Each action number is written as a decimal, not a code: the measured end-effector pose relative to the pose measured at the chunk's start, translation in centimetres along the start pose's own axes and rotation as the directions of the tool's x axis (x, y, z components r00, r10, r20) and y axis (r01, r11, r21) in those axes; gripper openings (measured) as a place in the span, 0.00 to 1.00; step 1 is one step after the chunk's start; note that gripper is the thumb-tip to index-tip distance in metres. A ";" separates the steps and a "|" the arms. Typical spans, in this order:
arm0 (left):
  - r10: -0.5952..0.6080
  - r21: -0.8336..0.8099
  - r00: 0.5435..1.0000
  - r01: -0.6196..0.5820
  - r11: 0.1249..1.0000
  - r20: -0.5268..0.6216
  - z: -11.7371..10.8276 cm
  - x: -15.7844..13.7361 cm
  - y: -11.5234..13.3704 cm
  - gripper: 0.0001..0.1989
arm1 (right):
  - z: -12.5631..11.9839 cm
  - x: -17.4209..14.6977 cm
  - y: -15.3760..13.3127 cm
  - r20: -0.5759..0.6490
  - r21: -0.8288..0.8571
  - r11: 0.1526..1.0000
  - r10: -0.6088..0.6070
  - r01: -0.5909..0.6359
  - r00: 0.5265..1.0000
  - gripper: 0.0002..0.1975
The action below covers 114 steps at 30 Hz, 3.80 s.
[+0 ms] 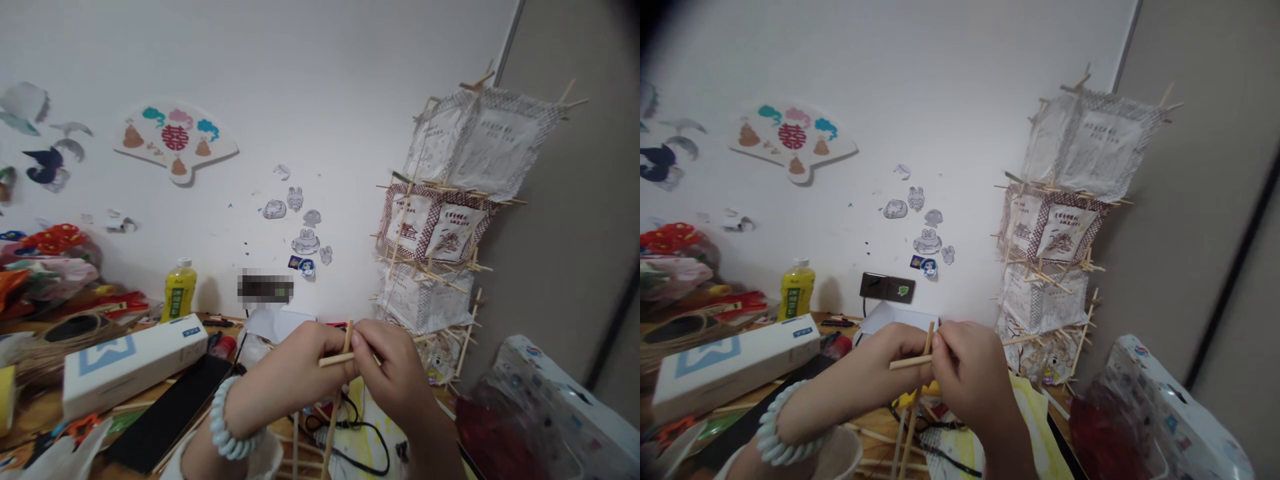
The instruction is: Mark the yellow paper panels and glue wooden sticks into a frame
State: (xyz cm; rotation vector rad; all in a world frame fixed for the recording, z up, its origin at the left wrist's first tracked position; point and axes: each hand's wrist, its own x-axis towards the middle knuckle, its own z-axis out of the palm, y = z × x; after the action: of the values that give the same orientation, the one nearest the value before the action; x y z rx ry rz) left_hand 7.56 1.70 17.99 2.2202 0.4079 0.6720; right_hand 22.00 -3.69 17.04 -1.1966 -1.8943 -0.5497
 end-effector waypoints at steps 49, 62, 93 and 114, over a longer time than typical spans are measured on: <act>0.066 -0.094 0.890 -0.121 0.988 -0.452 1.2 2.4 -0.6 0.12 | 1.8 0.4 0.4 -0.225 0.163 0.927 0.369 -0.338 0.902 0.16; 0.060 -0.131 0.895 -0.130 0.983 -0.442 1.0 2.6 -1.1 0.11 | 2.1 0.4 0.7 -0.194 0.236 0.877 0.465 -0.419 0.864 0.15; 0.091 0.010 0.877 -0.098 0.995 -0.472 0.7 2.3 -0.8 0.14 | 2.4 0.5 0.5 -0.171 0.202 0.893 0.436 -0.402 0.884 0.15; 0.007 -0.099 0.590 -0.148 0.984 -0.807 -3.6 0.6 -4.6 0.15 | -0.2 -0.7 4.1 -0.050 0.072 0.927 0.373 -0.369 0.926 0.15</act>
State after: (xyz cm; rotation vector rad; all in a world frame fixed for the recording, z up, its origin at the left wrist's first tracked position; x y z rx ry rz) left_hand 5.61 7.12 16.79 1.6565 0.6714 1.7192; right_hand 25.88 -2.37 16.38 -1.4362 -1.5649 -0.3153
